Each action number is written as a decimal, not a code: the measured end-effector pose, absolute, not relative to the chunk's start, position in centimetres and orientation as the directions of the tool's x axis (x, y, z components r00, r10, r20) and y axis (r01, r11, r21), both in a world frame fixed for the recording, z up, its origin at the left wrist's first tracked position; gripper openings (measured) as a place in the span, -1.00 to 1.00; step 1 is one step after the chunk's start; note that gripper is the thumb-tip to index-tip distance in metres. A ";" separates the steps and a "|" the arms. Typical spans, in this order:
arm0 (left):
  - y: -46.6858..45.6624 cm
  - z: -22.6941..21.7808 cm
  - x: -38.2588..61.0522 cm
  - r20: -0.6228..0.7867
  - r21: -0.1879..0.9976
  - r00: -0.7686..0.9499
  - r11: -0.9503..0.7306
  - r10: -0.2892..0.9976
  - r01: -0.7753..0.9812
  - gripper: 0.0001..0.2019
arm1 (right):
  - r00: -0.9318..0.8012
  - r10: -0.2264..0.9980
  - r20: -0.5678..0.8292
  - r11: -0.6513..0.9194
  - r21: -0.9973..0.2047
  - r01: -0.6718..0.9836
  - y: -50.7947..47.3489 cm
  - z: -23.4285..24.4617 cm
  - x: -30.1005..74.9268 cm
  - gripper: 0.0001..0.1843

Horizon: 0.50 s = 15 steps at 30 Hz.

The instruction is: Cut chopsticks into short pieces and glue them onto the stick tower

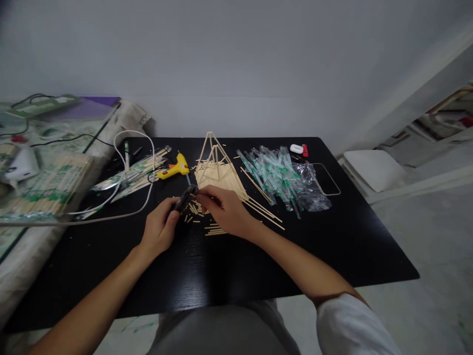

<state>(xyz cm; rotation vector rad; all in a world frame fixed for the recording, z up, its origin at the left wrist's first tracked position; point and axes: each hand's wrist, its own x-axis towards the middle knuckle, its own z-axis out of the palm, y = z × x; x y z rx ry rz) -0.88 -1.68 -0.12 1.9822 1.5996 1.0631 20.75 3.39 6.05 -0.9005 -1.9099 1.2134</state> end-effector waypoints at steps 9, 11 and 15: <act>-1.7 -0.2 -0.7 0.301 0.691 0.072 -0.270 0.951 0.670 -0.56 | -0.544 0.813 0.207 0.377 -0.899 0.221 3.6 5.8 20.7 -0.69; -1.8 -0.2 -0.7 0.304 0.691 0.075 -0.274 0.950 0.669 -0.57 | -0.546 0.811 0.210 0.381 -0.898 0.220 3.6 5.7 20.8 -0.69; -1.8 -0.1 -0.7 0.283 0.691 0.089 -0.268 0.955 0.672 -0.59 | -0.554 0.807 0.206 0.384 -0.895 0.228 3.7 5.5 20.8 -0.65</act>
